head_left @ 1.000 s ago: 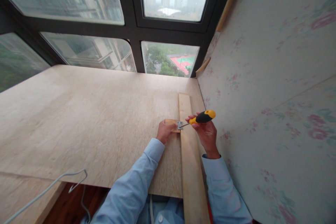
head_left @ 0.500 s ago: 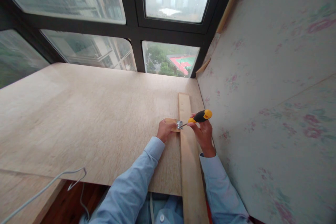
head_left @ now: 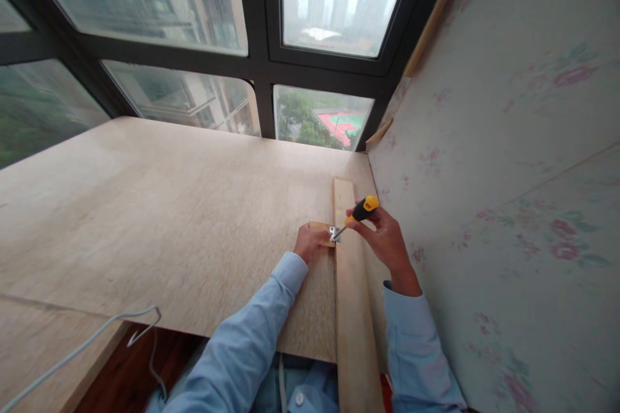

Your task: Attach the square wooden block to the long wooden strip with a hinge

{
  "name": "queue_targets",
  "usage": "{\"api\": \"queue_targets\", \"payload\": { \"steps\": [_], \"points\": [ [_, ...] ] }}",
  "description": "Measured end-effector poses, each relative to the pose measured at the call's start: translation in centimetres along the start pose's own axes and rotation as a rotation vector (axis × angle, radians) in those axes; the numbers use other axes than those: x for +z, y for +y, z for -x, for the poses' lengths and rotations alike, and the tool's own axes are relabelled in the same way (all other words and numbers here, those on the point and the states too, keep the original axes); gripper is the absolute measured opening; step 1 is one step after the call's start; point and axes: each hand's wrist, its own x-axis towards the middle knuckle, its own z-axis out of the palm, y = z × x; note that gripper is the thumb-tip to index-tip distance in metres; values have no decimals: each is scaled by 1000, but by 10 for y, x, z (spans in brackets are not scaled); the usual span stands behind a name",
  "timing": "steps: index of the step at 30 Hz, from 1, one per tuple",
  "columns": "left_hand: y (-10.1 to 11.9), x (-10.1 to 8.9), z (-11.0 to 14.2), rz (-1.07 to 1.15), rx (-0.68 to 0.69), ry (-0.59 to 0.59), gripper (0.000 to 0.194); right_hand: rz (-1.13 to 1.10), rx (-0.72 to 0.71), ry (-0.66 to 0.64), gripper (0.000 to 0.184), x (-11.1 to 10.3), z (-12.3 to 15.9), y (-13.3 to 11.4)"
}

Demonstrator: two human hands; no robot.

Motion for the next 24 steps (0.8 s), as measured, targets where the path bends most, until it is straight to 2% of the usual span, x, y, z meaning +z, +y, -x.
{"api": "queue_targets", "payload": {
  "steps": [4, 6, 8, 11, 13, 16, 18, 22, 24],
  "points": [
    [0, 0, 1, 3, -4, 4, 23, 337, -45, 147, 53, -1, -18, -5],
    [1, 0, 2, 14, -1, -2, 23, 395, -36, 151, 55, 0, -25, -5],
    [3, 0, 4, 17, -5, 0, 22, 323, -26, 78, 52, 1, -30, -4],
    [5, 1, 7, 5, -6, 20, 22, 11, -51, -145, 48, -4, -32, -2],
    [6, 2, 7, -7, -6, 36, 21, -174, -60, -274, 51, -8, -31, -3],
    [6, 2, 7, -10, -3, 53, 20, -256, -37, -355, 50, -14, -30, -8],
    [4, 2, 6, 1, 7, 48, 21, -173, -39, -329, 46, -15, -31, -13],
    [1, 2, 3, -1, 15, 44, 20, 233, -98, -88, 55, -14, -32, -19],
    [1, 2, 3, -4, 15, 45, 19, 336, -96, -27, 58, -13, -33, -19]
  ]
}}
